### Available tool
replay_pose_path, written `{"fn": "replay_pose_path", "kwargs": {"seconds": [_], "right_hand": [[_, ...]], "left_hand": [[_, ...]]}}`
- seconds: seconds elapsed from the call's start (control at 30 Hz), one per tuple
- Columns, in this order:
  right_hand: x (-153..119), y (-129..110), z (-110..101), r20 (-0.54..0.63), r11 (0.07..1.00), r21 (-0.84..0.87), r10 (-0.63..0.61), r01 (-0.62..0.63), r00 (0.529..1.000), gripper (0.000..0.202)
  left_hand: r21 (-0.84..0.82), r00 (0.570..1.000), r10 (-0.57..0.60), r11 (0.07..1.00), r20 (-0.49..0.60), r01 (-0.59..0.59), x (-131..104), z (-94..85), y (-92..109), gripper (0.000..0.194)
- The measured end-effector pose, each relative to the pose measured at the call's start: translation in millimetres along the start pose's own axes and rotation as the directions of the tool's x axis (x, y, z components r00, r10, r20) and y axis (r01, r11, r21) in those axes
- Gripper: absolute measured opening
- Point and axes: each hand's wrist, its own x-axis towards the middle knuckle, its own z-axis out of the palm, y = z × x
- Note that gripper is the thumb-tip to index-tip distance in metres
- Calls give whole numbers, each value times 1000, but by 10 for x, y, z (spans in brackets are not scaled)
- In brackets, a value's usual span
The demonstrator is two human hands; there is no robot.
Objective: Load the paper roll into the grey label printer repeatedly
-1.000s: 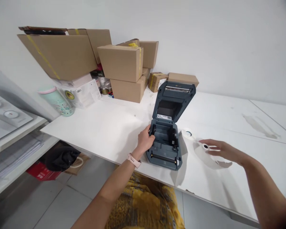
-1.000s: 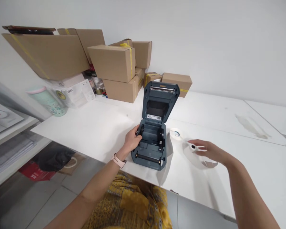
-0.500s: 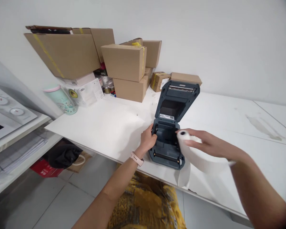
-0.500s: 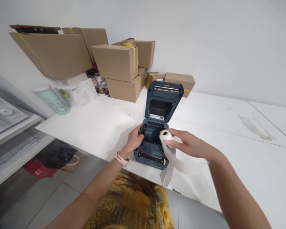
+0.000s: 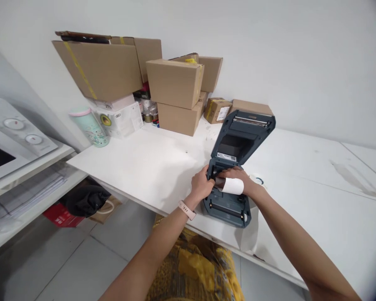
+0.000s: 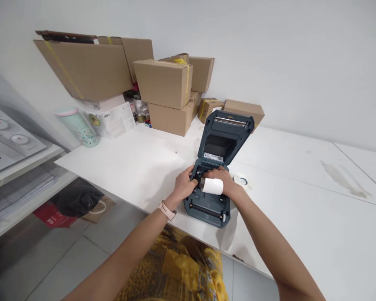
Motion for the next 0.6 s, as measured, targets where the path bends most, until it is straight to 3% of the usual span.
{"fn": "replay_pose_path", "kwargs": {"seconds": [0.33, 0.6], "right_hand": [[-2, -6, 5, -5, 999, -19, -45, 45, 999, 26], [41, -25, 55, -34, 998, -40, -43, 42, 998, 26]], "left_hand": [[-269, 999, -30, 962, 39, 39, 123, 164, -247, 77], [-399, 997, 31, 917, 65, -2, 175, 215, -323, 78]]}}
